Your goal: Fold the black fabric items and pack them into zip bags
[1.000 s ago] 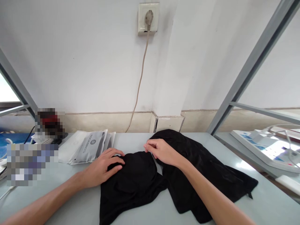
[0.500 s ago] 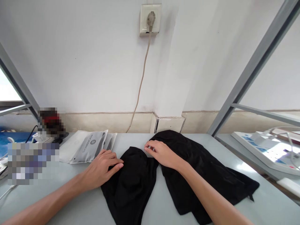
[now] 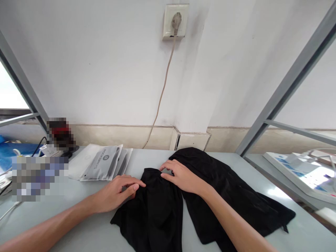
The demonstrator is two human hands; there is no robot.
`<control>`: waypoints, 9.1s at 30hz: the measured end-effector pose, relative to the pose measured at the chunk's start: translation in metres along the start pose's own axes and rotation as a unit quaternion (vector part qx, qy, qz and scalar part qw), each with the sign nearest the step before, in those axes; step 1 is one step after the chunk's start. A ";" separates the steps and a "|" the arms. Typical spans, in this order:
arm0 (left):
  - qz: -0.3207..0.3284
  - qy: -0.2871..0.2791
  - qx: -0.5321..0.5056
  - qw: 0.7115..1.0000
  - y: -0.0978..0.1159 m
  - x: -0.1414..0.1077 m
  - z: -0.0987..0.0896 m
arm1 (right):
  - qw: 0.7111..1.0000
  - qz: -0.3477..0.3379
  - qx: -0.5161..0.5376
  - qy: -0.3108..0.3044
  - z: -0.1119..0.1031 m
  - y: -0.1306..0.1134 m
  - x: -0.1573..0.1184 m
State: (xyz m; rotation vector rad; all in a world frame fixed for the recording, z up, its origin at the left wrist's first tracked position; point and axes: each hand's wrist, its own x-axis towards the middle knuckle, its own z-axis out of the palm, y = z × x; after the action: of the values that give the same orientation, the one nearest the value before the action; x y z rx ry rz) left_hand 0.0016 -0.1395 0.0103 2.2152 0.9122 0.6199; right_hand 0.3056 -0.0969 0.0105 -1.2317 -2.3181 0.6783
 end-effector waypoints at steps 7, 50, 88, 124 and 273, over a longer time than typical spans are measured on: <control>0.039 0.016 0.187 0.981 -0.012 0.002 0.006 | 0.985 0.062 0.138 -0.085 -0.003 -0.016 -0.003; 0.067 0.144 0.209 0.965 -0.025 0.002 0.011 | 0.997 -0.013 0.038 -0.064 0.011 -0.029 -0.004; 0.006 0.232 0.076 0.970 -0.024 0.002 0.010 | 0.986 0.068 0.153 0.004 0.000 0.000 0.005; 0.141 0.038 0.165 0.975 -0.015 0.001 0.011 | 0.999 -0.011 -0.029 0.014 0.012 -0.009 0.000; 0.096 0.024 0.231 0.968 -0.022 -0.002 0.009 | 0.995 -0.018 -0.026 -0.093 0.016 -0.031 -0.004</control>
State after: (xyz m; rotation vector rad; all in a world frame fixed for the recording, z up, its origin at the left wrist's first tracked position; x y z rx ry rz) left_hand -0.0037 -0.1325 -0.0115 2.7417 0.9477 0.5949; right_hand 0.2794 -0.1190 0.0157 -1.1918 -2.5177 0.7542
